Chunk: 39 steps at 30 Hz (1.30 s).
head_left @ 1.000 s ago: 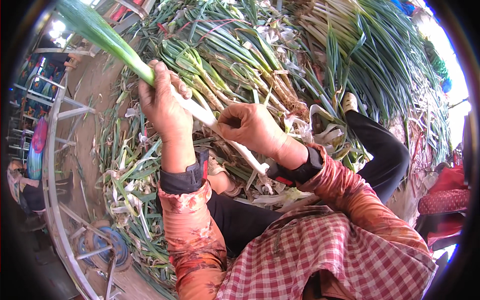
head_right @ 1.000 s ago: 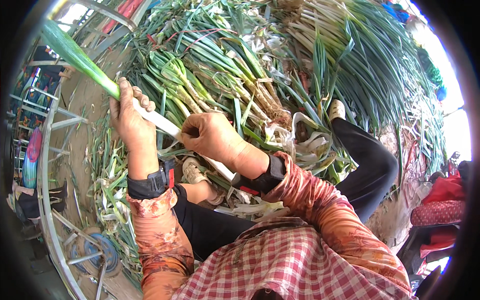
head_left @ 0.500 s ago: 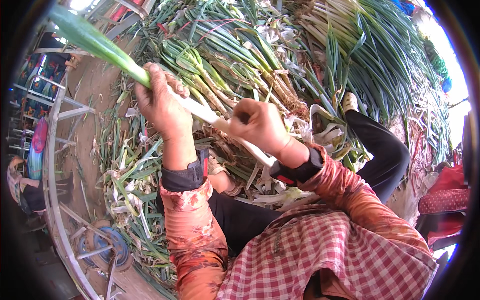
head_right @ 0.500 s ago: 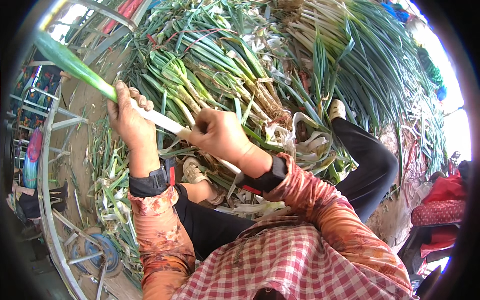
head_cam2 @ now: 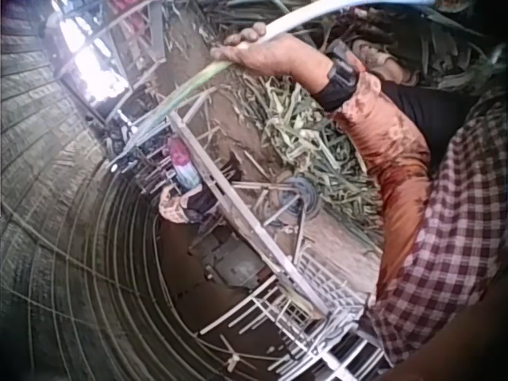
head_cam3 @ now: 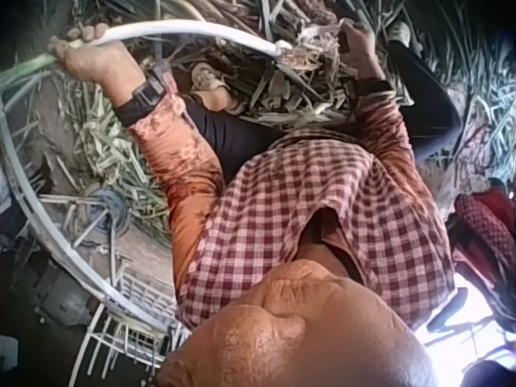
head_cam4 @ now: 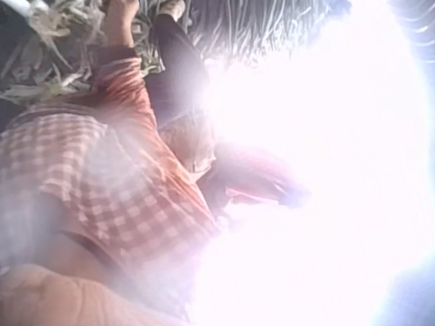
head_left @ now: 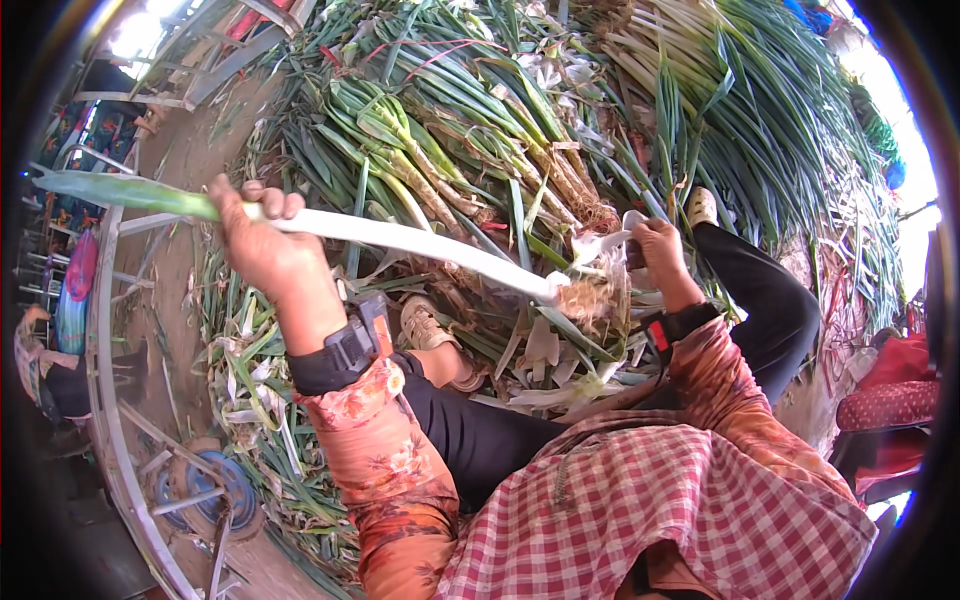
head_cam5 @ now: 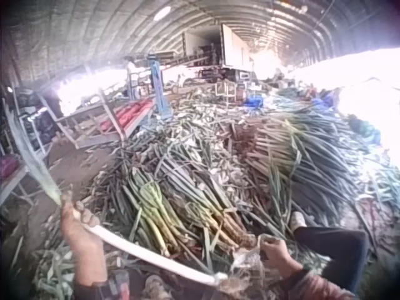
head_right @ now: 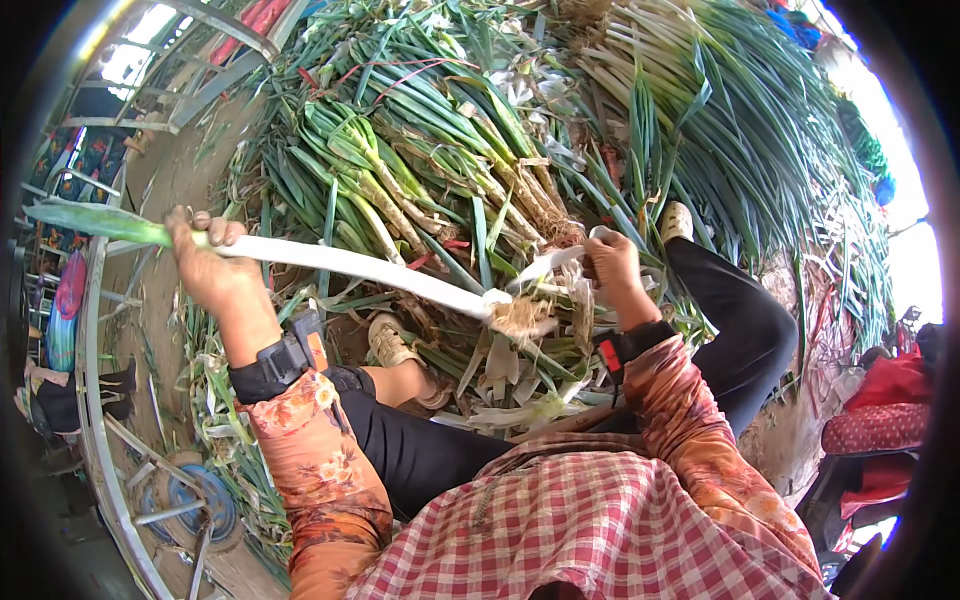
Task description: Cleaning and trimming large green leeks by hand in an agricultural processing facility.
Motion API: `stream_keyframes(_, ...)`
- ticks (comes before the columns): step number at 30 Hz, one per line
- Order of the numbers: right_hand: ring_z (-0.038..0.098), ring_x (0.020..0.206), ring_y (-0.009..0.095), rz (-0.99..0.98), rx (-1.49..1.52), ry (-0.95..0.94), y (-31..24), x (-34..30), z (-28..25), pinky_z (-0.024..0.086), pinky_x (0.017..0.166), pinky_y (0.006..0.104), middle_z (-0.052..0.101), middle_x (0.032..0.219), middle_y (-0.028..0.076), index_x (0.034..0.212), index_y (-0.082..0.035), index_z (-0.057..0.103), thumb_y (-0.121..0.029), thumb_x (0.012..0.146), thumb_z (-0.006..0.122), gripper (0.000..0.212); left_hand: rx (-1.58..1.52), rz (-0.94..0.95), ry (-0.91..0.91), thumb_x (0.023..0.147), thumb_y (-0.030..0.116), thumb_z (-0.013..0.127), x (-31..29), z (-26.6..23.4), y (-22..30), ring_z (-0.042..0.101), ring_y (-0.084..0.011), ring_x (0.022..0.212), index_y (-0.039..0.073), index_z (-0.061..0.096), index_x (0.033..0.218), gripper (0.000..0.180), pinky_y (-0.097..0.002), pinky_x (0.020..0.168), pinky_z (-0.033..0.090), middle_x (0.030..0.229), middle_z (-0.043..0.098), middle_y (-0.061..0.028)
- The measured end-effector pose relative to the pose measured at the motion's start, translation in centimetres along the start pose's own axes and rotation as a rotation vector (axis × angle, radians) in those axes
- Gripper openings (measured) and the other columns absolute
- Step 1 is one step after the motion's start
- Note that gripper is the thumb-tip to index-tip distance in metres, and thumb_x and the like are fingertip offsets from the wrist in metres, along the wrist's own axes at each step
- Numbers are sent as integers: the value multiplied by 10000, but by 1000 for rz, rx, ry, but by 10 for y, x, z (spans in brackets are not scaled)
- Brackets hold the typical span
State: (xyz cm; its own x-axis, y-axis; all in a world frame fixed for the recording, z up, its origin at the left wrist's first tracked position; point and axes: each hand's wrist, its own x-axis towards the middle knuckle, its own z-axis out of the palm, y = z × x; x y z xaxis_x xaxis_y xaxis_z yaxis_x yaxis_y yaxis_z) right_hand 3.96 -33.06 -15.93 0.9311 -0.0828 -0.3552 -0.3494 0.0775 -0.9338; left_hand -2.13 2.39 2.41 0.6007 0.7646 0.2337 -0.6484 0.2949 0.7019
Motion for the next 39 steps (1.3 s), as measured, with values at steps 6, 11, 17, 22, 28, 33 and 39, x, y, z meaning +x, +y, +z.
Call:
stream_keyframes(6,570,695,171,-415,-588,-61,-12,7,-7,454,631,262,590,771,112,908,29,549,-61,712,550,216,-21,36,-131,814,320,517,12,-21,9,379,-89,514,96,434,1040,329,-220,447,325,708,427,-13)
stream_keyframes(11,566,774,144,-470,-425,-619,-88,-59,90,440,710,264,614,853,123,942,11,580,-217,761,586,291,-90,9,-216,778,406,539,14,-21,6,377,-97,517,79,427,1070,452,-220,448,320,669,421,-14)
stream_keyframes(17,551,730,100,-637,-500,-901,-115,-85,150,436,686,252,616,801,92,916,-23,599,-193,731,629,252,-108,-8,-291,784,460,492,9,-10,2,364,-97,495,41,473,1054,499,-211,428,313,593,405,-8)
stream_keyframes(22,538,557,127,-539,-399,-936,-114,-86,160,436,569,276,587,621,93,796,-30,625,-211,709,616,201,-112,-41,-307,819,510,379,7,-5,3,334,-93,446,33,455,1084,551,-218,391,289,583,408,-7)
stream_keyframes(28,505,490,91,-395,-440,-974,-115,-84,159,424,501,250,545,550,53,794,-20,622,-185,719,601,182,18,8,-162,821,517,370,1,3,2,326,-83,440,33,452,1090,560,-201,384,283,570,382,3)
stream_keyframes(33,505,498,71,-307,-372,-1033,-117,-84,157,427,479,223,568,600,35,831,-13,628,-182,736,605,195,-51,-41,-250,793,544,399,7,-5,2,314,-74,421,47,450,1087,580,-196,366,278,565,373,14)
stream_keyframes(39,508,503,124,-462,-375,-915,-121,-94,164,431,524,273,577,583,71,802,-27,632,-180,704,605,184,-57,-75,-293,786,556,402,4,-3,-2,299,-65,403,60,464,1064,572,-190,355,272,554,365,20)
